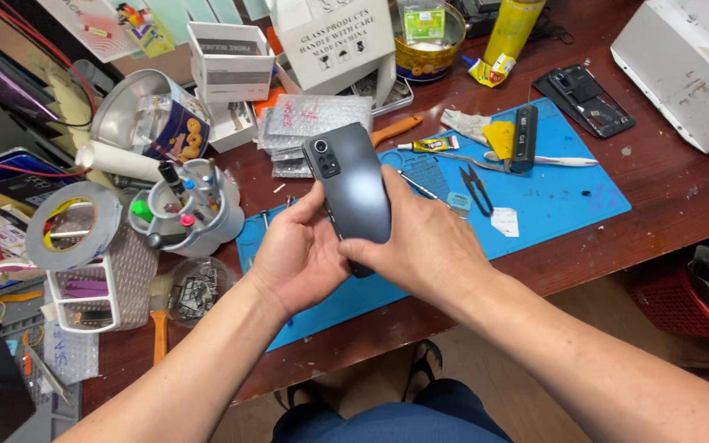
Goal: The person organizes phone batteries and parts in a workshop. They handle a battery package, place it in a green basket, and then pick up a phone from a rack, inspect it, and place it on a workbench.
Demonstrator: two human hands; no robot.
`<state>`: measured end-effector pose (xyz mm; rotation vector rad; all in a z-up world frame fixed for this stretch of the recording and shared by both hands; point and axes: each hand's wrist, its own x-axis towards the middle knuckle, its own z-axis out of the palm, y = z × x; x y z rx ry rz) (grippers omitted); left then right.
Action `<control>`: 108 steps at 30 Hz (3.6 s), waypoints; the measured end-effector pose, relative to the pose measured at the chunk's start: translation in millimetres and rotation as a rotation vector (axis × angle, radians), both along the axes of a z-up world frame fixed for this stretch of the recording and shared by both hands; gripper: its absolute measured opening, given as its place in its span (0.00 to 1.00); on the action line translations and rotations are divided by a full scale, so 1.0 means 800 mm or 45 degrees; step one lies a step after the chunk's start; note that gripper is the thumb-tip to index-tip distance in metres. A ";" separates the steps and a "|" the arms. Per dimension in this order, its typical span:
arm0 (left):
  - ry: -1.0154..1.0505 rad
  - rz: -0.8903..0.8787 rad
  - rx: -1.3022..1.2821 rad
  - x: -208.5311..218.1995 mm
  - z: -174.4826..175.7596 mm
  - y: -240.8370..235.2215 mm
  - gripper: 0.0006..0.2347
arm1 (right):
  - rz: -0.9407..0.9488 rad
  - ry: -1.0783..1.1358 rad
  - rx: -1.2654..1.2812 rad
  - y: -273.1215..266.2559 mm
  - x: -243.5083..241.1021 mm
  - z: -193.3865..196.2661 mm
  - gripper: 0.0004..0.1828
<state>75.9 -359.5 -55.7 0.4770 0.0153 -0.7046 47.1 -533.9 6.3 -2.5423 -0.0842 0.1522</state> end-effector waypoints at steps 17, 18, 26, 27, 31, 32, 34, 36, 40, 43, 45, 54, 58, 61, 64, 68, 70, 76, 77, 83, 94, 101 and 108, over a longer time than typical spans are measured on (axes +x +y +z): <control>0.310 0.182 0.296 0.030 -0.012 -0.093 0.18 | -0.037 0.013 0.470 -0.124 0.094 -0.106 0.18; 0.320 0.191 0.305 0.031 -0.014 -0.092 0.17 | -0.030 0.019 0.480 -0.124 0.096 -0.107 0.17; 0.258 0.232 0.298 0.029 -0.045 -0.064 0.14 | -0.020 0.277 0.697 -0.105 0.108 -0.122 0.12; 0.246 0.255 0.289 0.027 -0.049 -0.061 0.14 | -0.019 0.303 0.701 -0.100 0.109 -0.123 0.12; 0.246 0.324 0.285 0.015 -0.064 -0.040 0.13 | -0.021 0.468 0.736 -0.081 0.109 -0.127 0.12; 0.276 0.331 0.253 0.012 -0.067 -0.034 0.13 | -0.022 0.489 0.741 -0.075 0.109 -0.128 0.11; 0.333 0.342 0.190 0.006 -0.073 -0.019 0.14 | -0.051 0.597 0.810 -0.063 0.111 -0.129 0.10; 0.353 0.397 0.181 0.001 -0.079 -0.002 0.15 | -0.113 0.779 0.930 -0.057 0.113 -0.131 0.08; 0.399 0.514 0.246 -0.016 -0.093 0.030 0.16 | -0.254 0.929 1.191 -0.054 0.116 -0.140 0.05; 0.456 0.569 0.246 -0.030 -0.101 0.052 0.15 | -0.301 0.791 1.019 -0.050 0.116 -0.157 0.05; 0.441 0.545 0.125 -0.035 -0.103 0.066 0.15 | -0.311 0.699 0.849 -0.045 0.114 -0.171 0.04; 0.219 0.590 0.314 -0.046 -0.086 0.077 0.15 | -0.340 0.771 0.661 -0.012 0.093 -0.225 0.04; 0.191 0.564 0.293 -0.047 -0.069 0.078 0.15 | -0.258 0.623 0.451 -0.010 0.093 -0.225 0.05; 0.122 0.557 0.214 -0.045 -0.060 0.079 0.16 | -0.160 0.474 0.161 -0.007 0.094 -0.221 0.08; 0.098 0.535 0.190 -0.041 -0.056 0.083 0.16 | -0.047 0.305 -0.025 -0.006 0.096 -0.214 0.12; 0.067 0.534 0.194 -0.037 -0.055 0.088 0.15 | 0.120 0.163 -0.006 0.000 0.105 -0.197 0.13; 0.067 0.531 0.214 -0.035 -0.053 0.090 0.14 | 0.147 0.311 0.281 0.008 0.108 -0.183 0.12; 0.042 0.554 0.261 -0.032 -0.045 0.090 0.16 | 0.188 0.620 0.784 0.039 0.101 -0.136 0.15; 0.045 0.555 0.270 -0.031 -0.044 0.090 0.16 | 0.183 0.604 0.774 0.043 0.100 -0.129 0.15; 0.031 0.576 0.281 -0.031 -0.041 0.089 0.16 | 0.170 0.605 0.797 0.049 0.094 -0.114 0.15; 0.295 0.681 0.602 -0.017 -0.100 0.086 0.15 | 0.170 0.245 0.292 0.018 0.111 -0.158 0.22; 0.636 0.671 0.524 -0.023 -0.147 0.070 0.12 | 0.279 0.028 -0.571 0.027 0.093 -0.158 0.53; 0.694 0.699 0.569 -0.028 -0.156 0.069 0.11 | 0.221 0.458 -0.710 0.053 0.071 -0.145 0.64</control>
